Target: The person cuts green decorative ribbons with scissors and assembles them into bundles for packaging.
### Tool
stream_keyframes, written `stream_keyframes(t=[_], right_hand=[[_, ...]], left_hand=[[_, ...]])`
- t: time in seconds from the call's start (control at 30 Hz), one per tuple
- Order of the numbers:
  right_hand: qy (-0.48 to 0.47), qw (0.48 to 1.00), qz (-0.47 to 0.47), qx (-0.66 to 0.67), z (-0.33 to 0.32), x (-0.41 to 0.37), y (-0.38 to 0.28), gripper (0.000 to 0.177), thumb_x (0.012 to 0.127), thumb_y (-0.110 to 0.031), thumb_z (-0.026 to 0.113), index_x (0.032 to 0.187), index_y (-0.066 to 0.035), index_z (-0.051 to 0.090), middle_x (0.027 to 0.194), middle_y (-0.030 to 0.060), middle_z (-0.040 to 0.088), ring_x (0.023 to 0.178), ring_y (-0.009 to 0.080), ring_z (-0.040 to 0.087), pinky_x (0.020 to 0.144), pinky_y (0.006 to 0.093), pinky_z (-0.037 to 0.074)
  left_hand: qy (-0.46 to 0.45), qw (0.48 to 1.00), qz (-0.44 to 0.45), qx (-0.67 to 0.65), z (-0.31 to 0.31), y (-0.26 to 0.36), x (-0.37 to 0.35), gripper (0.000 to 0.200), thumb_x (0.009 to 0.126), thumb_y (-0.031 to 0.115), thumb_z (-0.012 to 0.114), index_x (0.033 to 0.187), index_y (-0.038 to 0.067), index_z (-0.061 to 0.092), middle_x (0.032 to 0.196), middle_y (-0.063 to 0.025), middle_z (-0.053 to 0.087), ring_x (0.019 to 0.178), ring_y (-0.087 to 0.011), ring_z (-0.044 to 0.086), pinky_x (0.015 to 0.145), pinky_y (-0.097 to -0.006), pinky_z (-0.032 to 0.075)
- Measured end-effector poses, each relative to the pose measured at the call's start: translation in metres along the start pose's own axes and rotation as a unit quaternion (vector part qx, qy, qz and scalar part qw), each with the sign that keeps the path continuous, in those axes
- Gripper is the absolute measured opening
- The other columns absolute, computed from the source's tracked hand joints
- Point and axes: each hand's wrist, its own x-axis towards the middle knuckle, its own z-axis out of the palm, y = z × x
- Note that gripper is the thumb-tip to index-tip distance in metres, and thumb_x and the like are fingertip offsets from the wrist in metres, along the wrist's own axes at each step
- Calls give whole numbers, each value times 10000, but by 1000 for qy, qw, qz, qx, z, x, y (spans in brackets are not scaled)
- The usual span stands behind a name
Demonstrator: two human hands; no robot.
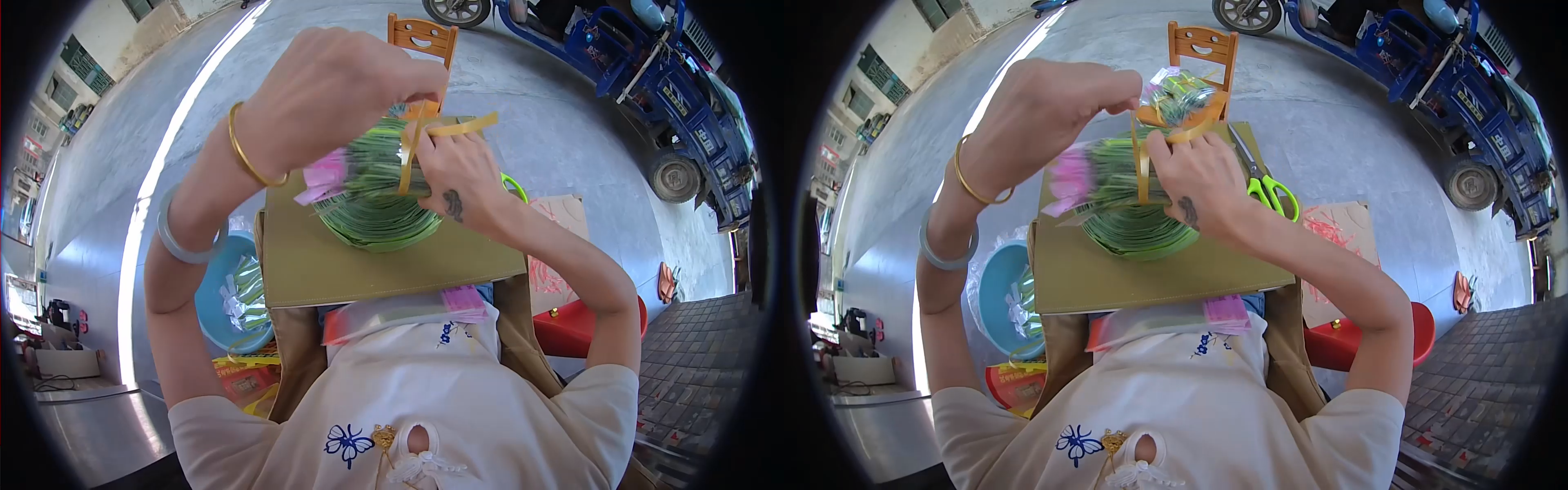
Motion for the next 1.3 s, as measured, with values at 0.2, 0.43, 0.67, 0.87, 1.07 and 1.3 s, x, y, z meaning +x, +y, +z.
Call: stream_keyframes(t=[0.2,0.43,0.67,0.87,1.07,1.3], right_hand=[[60,974,7,220,-44,-18,-12,698,534,-196,781,1112,4,445,777,162,594,787,323,596,667,388,450],[-85,942,175,273,-28,-8,18,734,564,-365,722,1127,42,485,913,217,613,848,339,603,756,375,459],[-231,940,136,211,-18,-9,-14,689,606,-349,730,1089,60,457,931,229,606,871,353,603,745,403,473],[-252,916,92,299,7,-45,-37,572,586,-348,741,879,67,476,797,215,603,750,348,618,650,388,490],[-331,867,7,372,0,-62,-46,595,574,-372,751,866,80,496,798,221,599,758,358,607,665,398,481],[-303,887,13,348,44,-71,-45,652,626,-359,729,1023,107,506,884,224,621,839,362,611,714,390,489]], left_hand=[[-23,795,-322,-513,73,-38,-44,122,845,90,510,880,56,622,734,-64,628,691,-136,589,635,-286,451],[-145,838,-426,-308,68,84,-97,77,758,36,606,835,37,593,1049,-133,571,898,-238,570,718,-373,470],[27,990,-122,72,52,107,-87,145,681,97,660,756,15,566,1070,-135,595,1011,-304,578,869,-371,471],[8,997,-80,-21,73,127,-116,190,668,126,667,742,-5,551,1090,-157,580,1083,-314,546,938,-426,457],[6,997,-50,-65,58,157,-120,154,681,122,628,746,7,550,916,-155,570,1002,-316,570,919,-428,462],[12,985,-129,-113,111,165,-148,144,665,98,652,732,27,546,919,-118,570,1023,-288,574,912,-394,478]])
